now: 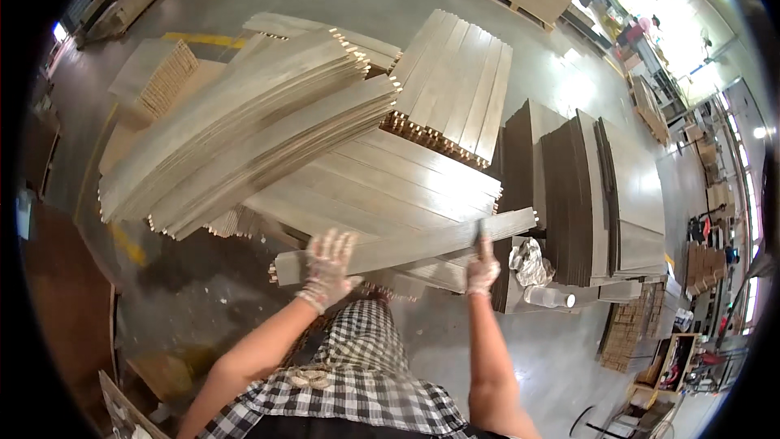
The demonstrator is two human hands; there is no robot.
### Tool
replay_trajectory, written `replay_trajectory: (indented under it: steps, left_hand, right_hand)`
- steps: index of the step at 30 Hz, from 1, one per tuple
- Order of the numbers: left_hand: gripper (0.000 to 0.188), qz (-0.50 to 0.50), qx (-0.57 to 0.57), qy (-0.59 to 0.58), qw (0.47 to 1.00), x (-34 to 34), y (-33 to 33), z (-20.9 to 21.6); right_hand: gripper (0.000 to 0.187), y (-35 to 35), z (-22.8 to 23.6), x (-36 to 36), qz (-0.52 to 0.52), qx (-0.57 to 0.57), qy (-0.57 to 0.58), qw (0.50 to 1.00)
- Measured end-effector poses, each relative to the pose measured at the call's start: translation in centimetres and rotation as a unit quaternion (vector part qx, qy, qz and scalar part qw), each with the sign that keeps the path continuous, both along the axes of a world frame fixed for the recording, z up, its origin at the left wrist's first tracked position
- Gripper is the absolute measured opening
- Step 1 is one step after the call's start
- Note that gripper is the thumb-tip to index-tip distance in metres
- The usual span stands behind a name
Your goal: The person picks up wooden planks from a pile by hand, turns them over to view the surfaces and edges, and places them onto a stack.
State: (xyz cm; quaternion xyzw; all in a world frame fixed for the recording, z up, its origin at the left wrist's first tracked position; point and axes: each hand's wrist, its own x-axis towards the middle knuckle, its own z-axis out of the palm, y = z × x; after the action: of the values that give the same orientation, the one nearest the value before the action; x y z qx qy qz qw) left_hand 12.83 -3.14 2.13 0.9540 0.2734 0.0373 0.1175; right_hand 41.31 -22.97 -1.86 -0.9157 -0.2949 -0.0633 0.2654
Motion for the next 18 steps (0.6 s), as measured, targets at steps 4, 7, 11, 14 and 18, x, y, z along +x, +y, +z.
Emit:
replay_trajectory:
  steps: [4,7,11,14,18]
  left_hand:
    - [0.096,0.114,0.031,0.057,0.991,-6.4,0.5,0.7]
    - [0.094,0.119,0.016,0.091,0.989,-7.1,0.5,-1.2]
    - [0.09,0.133,-0.053,0.053,0.988,-9.1,1.1,0.4]
    - [0.077,0.204,-0.127,-0.218,0.946,-12.7,1.2,-1.7]
    - [0.058,0.294,-0.393,-0.447,0.748,-14.9,0.6,-7.3]
  right_hand:
    - [0.079,0.1,-1.9,-0.6,0.017,0.03,-0.012,0.999]
    - [0.073,3.2,-7.8,-11.3,0.145,0.318,0.173,0.921]
    - [0.065,4.7,-1.1,-16.8,0.204,0.102,0.178,0.957]
    - [0.067,3.4,1.1,-10.4,0.103,0.076,0.202,0.971]
    - [0.059,8.1,2.7,-19.8,0.096,0.267,0.48,0.83]
